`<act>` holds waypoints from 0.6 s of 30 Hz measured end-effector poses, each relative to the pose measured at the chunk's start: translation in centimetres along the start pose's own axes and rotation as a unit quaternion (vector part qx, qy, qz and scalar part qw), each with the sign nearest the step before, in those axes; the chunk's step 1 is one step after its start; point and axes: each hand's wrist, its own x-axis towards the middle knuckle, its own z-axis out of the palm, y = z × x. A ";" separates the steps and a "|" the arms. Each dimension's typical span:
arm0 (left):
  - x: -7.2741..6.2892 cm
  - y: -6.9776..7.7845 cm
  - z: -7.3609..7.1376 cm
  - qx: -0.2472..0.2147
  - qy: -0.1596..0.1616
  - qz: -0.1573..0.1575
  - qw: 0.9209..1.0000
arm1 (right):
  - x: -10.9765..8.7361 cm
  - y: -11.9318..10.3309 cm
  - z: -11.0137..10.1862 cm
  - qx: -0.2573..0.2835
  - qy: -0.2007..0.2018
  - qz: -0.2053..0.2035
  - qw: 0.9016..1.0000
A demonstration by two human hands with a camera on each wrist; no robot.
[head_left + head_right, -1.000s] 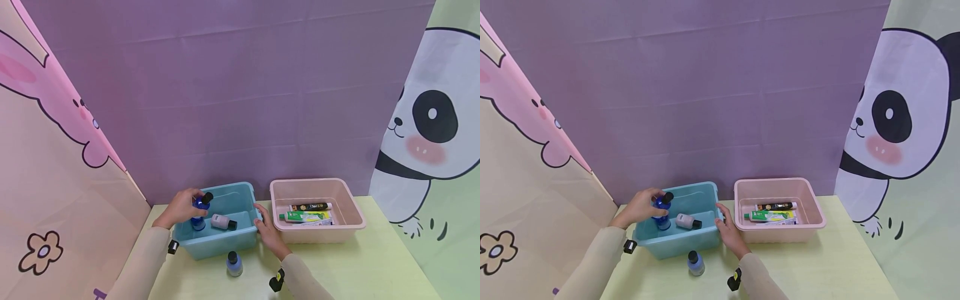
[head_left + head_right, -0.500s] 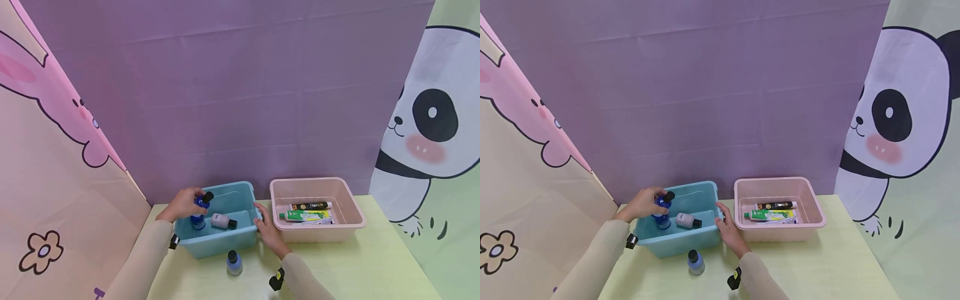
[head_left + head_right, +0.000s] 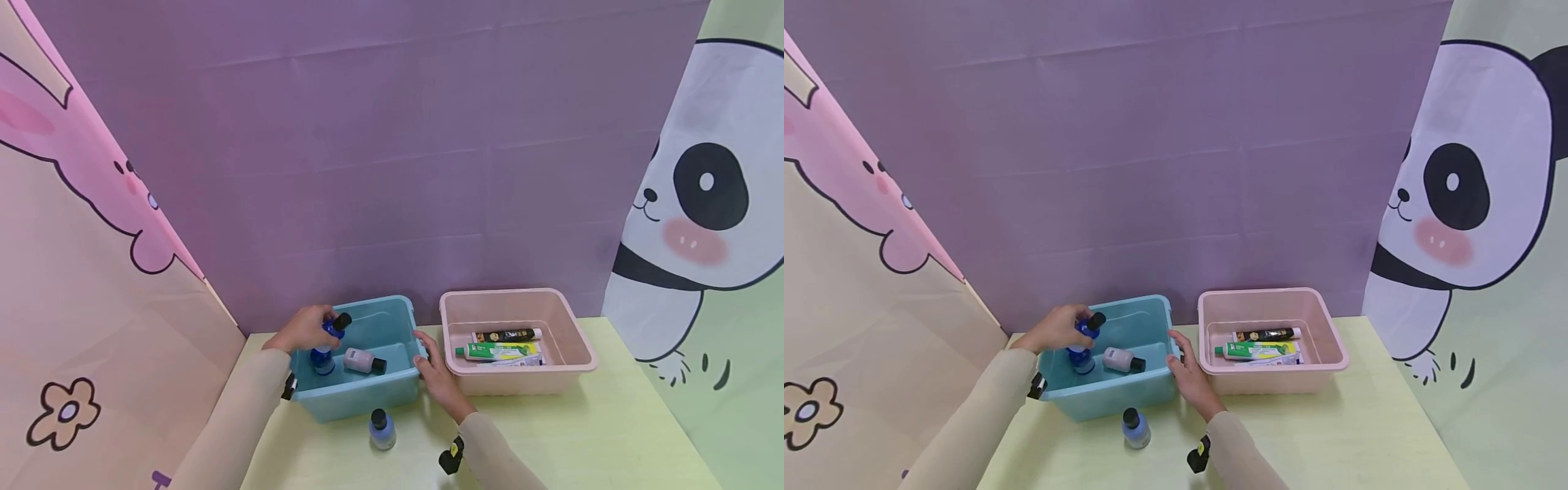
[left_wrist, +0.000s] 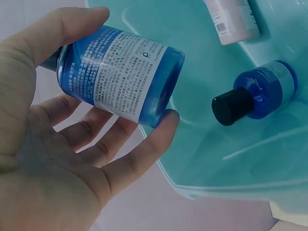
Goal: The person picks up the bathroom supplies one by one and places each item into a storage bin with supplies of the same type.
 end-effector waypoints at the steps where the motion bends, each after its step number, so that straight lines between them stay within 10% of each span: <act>1: 0.2 0.0 0.0 0.000 -0.004 -0.002 1.000 | 0.0 0.0 0.0 0.000 -0.001 0.001 1.000; 18: 2.3 0.0 0.0 0.004 -0.039 -0.012 0.999 | 0.2 0.3 -0.1 -0.001 -0.004 0.006 1.000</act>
